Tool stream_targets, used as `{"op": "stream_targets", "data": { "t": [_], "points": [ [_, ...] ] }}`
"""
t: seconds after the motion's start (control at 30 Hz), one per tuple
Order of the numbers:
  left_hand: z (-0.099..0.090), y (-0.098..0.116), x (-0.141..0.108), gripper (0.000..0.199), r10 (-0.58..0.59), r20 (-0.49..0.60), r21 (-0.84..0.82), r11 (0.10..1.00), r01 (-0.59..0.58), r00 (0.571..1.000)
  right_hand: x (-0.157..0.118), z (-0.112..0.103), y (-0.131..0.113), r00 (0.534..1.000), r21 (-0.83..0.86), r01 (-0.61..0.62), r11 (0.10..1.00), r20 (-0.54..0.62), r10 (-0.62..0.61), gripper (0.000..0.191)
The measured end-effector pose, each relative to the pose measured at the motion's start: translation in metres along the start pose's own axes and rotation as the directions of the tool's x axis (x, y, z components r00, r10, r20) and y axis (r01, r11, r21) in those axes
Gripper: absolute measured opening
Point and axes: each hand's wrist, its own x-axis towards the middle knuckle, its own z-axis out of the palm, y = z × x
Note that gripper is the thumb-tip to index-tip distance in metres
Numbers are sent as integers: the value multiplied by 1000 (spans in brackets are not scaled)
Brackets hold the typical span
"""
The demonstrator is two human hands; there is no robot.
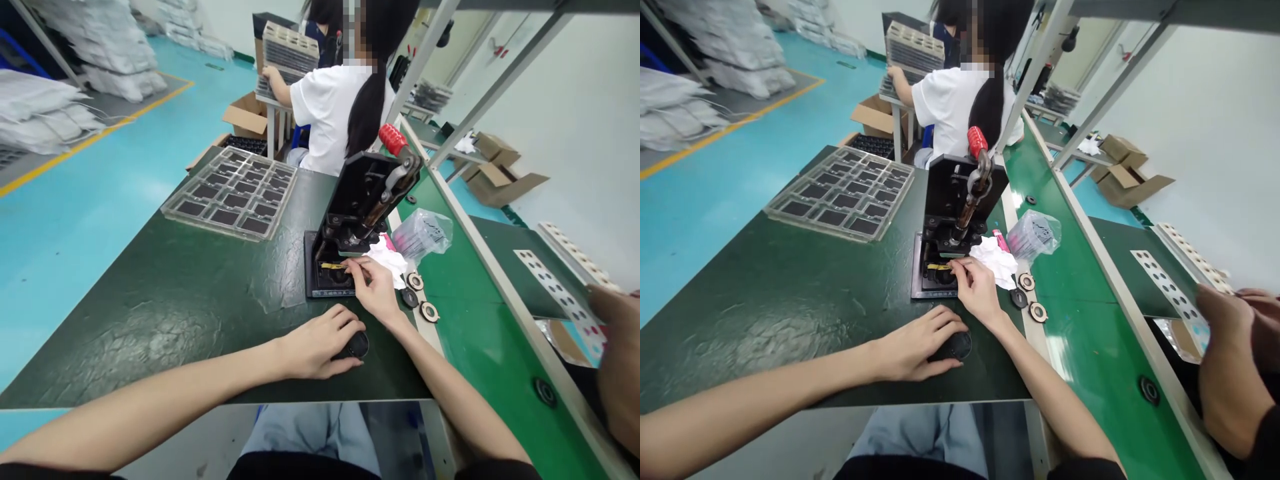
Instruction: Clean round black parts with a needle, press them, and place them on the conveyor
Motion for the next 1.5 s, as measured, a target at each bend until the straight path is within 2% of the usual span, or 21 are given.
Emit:
{"op": "stream_targets", "data": {
  "t": [0.13, 0.3, 0.37, 0.47, 0.53, 0.7, 0.8, 0.93, 1.17, 1.37, 1.5],
  "points": [
    [0, 1, 0, 46, 12, -7, -2, 1000, -12, 1000, -2, 0, 0, 998, -20, 30, 999, -55, -31, 32],
    [-1, 1, 0, 44, 20, -2, -7, 1000, -20, 1000, -2, 6, -3, 996, -21, 84, 996, -19, -85, 30],
    [-2, 1, 0, 44, 16, 6, -2, 1000, -16, 1000, -3, 6, -6, 995, 1, 89, 996, -51, -89, 32],
    [-4, 1, 0, 42, 10, 21, -22, 1000, -10, 1000, -8, -2, -15, 991, 104, 12, 995, -131, 1, 33],
    [-4, 1, 0, 42, -2, 15, -64, 998, 3, 1000, -18, -17, -24, 982, 178, -67, 982, -160, 96, 28],
    [-2, 0, 0, 42, -80, -25, -210, 975, 73, 996, -73, -60, -42, 953, 194, -286, 938, -43, 300, 22],
    [-1, -1, 0, 40, -111, -12, -237, 966, 105, 994, -110, -62, -45, 925, 140, -372, 918, -25, 379, 22],
    [-2, -1, 0, 39, -124, 1, -244, 962, 121, 992, -130, -47, -40, 936, 77, -333, 940, -90, 340, 18],
    [-5, 1, 1, 41, -182, 24, -295, 938, 181, 983, -115, -34, -37, 980, 43, -197, 979, -22, 198, 17],
    [-4, 3, 2, 43, -176, 29, -300, 937, 176, 984, -117, -31, -33, 988, -12, -155, 988, 6, 155, 14],
    [-3, 3, 0, 55, -206, 12, -289, 936, 201, 978, -118, -32, -33, 995, -66, -96, 993, 28, 98, 11]
  ]
}}
